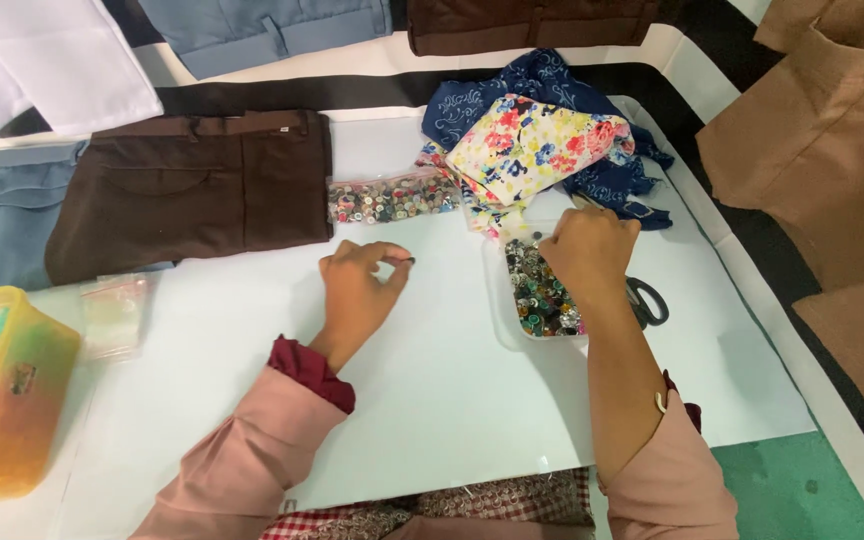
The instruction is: The person sorts small buttons from a container onto a white table, separating them by color into small piles. They then pick up the sorted buttons and place them into small plastic bags, which are subsequently placed into a larger yellow container.
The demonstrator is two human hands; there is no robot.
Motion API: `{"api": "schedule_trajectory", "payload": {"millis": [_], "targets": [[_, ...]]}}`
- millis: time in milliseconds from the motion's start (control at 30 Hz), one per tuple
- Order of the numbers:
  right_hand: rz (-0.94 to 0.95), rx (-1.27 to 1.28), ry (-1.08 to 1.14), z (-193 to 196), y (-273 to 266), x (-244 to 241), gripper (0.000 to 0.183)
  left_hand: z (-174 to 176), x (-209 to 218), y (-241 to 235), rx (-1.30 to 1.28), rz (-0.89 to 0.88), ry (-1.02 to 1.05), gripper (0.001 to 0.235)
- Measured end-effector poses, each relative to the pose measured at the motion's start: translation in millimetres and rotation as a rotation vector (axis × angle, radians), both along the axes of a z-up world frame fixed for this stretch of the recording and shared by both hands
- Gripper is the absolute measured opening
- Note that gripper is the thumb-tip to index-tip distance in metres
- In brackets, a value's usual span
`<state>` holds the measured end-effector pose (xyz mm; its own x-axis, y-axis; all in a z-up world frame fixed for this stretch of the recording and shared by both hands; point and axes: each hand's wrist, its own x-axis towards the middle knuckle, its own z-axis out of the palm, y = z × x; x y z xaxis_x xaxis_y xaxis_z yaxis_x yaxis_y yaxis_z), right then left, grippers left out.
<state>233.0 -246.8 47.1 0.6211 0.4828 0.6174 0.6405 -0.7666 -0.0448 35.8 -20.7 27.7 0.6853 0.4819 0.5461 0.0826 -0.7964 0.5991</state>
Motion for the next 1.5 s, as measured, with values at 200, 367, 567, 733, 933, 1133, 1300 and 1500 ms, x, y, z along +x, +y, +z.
{"api": "schedule_trajectory", "payload": {"millis": [200,367,567,733,933,1133,1300,1500], "targets": [[0.489,0.345,0.026,-23,67,-48,0.019,-10,-50,36,-0.254,0.099,0.173,0.012],[0.645,0.318,0.415,-60,103,-103,0.014,-32,-55,42,-0.399,0.060,0.294,0.012],[0.552,0.159,0.755,-69,111,-104,0.004,-27,-52,34,-0.384,-0.001,0.307,0.012],[0.526,0.123,0.795,-67,110,-106,0.006,-21,-55,29,-0.333,-0.003,0.250,0.012],[0.645,0.229,0.658,-66,108,-109,0.023,-10,-60,22,-0.053,-0.022,0.214,0.026],[0.710,0.159,0.607,-77,114,-105,0.028,-11,-59,20,0.114,-0.040,0.333,0.022],[0.763,0.224,0.588,-82,113,-104,0.034,-33,-56,32,0.086,-0.003,0.294,0.023],[0.775,0.248,0.578,-79,110,-107,0.038,-31,-57,27,-0.011,0.024,0.272,0.028]]}}
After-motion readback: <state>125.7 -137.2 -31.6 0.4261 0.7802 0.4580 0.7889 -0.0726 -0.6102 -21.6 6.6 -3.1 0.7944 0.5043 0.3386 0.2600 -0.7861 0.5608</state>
